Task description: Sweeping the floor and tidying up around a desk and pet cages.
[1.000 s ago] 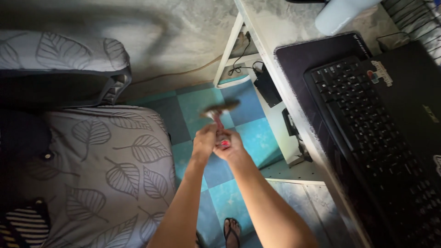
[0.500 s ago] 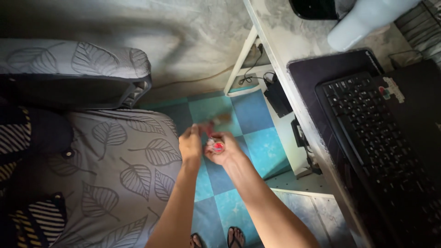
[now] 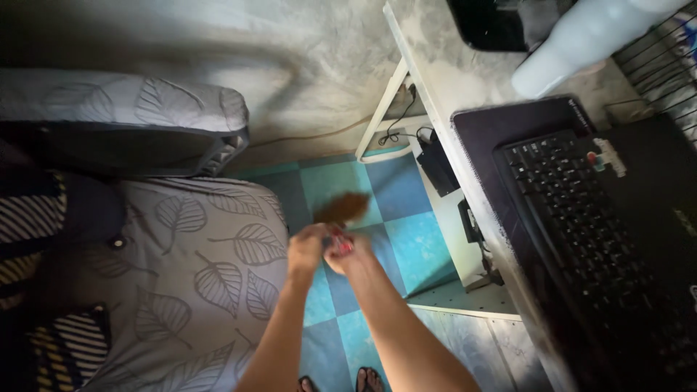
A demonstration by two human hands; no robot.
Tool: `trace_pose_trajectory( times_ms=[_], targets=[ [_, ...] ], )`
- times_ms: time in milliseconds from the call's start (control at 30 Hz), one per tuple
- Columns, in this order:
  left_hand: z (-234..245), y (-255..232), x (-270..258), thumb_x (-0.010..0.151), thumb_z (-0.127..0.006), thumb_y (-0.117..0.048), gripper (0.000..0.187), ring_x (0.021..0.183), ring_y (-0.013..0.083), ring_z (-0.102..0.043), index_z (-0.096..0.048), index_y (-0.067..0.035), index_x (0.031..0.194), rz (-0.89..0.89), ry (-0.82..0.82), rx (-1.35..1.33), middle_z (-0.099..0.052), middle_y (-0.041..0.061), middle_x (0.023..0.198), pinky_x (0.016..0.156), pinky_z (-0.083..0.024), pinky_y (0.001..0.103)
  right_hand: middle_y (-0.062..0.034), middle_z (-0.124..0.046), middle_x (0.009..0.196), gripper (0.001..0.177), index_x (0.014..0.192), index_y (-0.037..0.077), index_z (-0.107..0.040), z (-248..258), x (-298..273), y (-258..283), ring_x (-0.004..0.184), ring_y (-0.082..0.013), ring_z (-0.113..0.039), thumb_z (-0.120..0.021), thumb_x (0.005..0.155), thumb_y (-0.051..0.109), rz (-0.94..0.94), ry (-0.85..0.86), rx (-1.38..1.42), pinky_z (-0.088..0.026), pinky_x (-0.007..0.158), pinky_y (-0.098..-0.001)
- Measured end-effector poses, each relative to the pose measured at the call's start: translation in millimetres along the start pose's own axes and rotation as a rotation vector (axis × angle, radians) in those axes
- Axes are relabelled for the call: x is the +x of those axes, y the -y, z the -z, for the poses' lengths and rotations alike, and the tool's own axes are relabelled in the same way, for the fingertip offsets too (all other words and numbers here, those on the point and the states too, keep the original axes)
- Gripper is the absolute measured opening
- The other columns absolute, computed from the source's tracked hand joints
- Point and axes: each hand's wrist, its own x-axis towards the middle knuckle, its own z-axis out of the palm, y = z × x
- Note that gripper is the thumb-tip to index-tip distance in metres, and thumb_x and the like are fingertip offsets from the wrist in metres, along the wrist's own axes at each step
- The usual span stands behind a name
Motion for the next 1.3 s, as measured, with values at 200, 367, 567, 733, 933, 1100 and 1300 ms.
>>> trace_pose_trajectory(
  times_ms=[200,367,567,733,933,1100,1300],
  targets=[
    [10,-57,-25,0.093,-0.051,-0.034,0.04,0.105,0.0244,-0.071,-0.077,-0.012,0.114,-0.026,0.151,-0.234,-0.078,0.013,0.11,0.093,-0.051,0.033,-0.0031,-0.062,0.071,0.022,0.077,0.012,-0.058,-71,-62,-9,0.056,-0.0175,-0.06,-0.052,0.094,0.023,0.092,0.048,-0.228,-0.052,0.053,-0.0318],
    [0,-50,-22,0.096,-0.055,-0.035,0.037,0.097,0.0301,-0.066,-0.077,-0.007,0.105,-0.142,0.193,-0.106,-0.072,0.018,0.112,0.084,-0.05,0.045,-0.0105,-0.07,0.086,0.017,0.09,0.004,-0.064,-37,-23,18,0.072,-0.025,-0.068,-0.055,0.097,0.017,-0.047,0.437,-0.232,-0.058,0.067,-0.0404],
    [-21,-1,-41,0.085,-0.063,-0.036,0.035,0.103,0.0328,-0.071,-0.072,-0.015,0.111,-0.265,0.18,0.06,-0.075,0.016,0.105,0.091,-0.055,0.043,-0.0142,-0.07,0.1,0.021,0.103,0.0,-0.062,9,-24,1,0.092,-0.0281,-0.07,-0.051,0.095,0.016,0.064,0.277,-0.193,-0.059,0.085,-0.0457],
    [-42,81,-79,0.089,-0.062,-0.034,0.032,0.104,0.0299,-0.069,-0.075,-0.021,0.116,-0.158,0.326,0.239,-0.075,0.014,0.11,0.091,-0.052,0.041,-0.0089,-0.07,0.086,0.013,0.094,0.005,-0.066,140,25,7,0.079,-0.0226,-0.068,-0.056,0.096,0.013,-0.112,0.065,-0.062,-0.059,0.078,-0.038],
    [-99,125,-141,0.094,-0.061,-0.033,0.033,0.087,0.0242,-0.07,-0.073,-0.005,0.104,0.092,0.213,-0.092,-0.074,0.015,0.094,0.079,-0.054,0.039,0.0,-0.055,0.052,0.02,0.071,0.013,-0.064,241,37,29,0.044,-0.0173,-0.052,-0.067,0.089,0.022,-0.203,0.113,-0.105,-0.058,0.057,-0.0346],
    [-122,144,-206,0.085,-0.064,-0.02,0.028,0.084,0.0183,-0.065,-0.077,-0.001,0.101,0.216,0.106,-0.354,-0.073,0.009,0.091,0.08,-0.053,0.036,-0.002,-0.067,0.077,0.023,0.089,0.012,-0.064,254,-68,0,0.069,-0.018,-0.064,-0.052,0.101,0.027,-0.082,0.006,-0.155,-0.056,0.071,-0.0335],
    [-116,144,-275,0.087,-0.064,-0.027,0.031,0.088,0.0203,-0.066,-0.076,-0.009,0.11,0.284,0.164,-0.122,-0.074,0.011,0.095,0.081,-0.053,0.036,-0.0044,-0.071,0.093,0.027,0.106,0.008,-0.066,297,-140,-29,0.084,-0.0193,-0.068,-0.047,0.102,0.027,-0.042,-0.002,-0.028,-0.056,0.08,-0.0343]
  ],
)
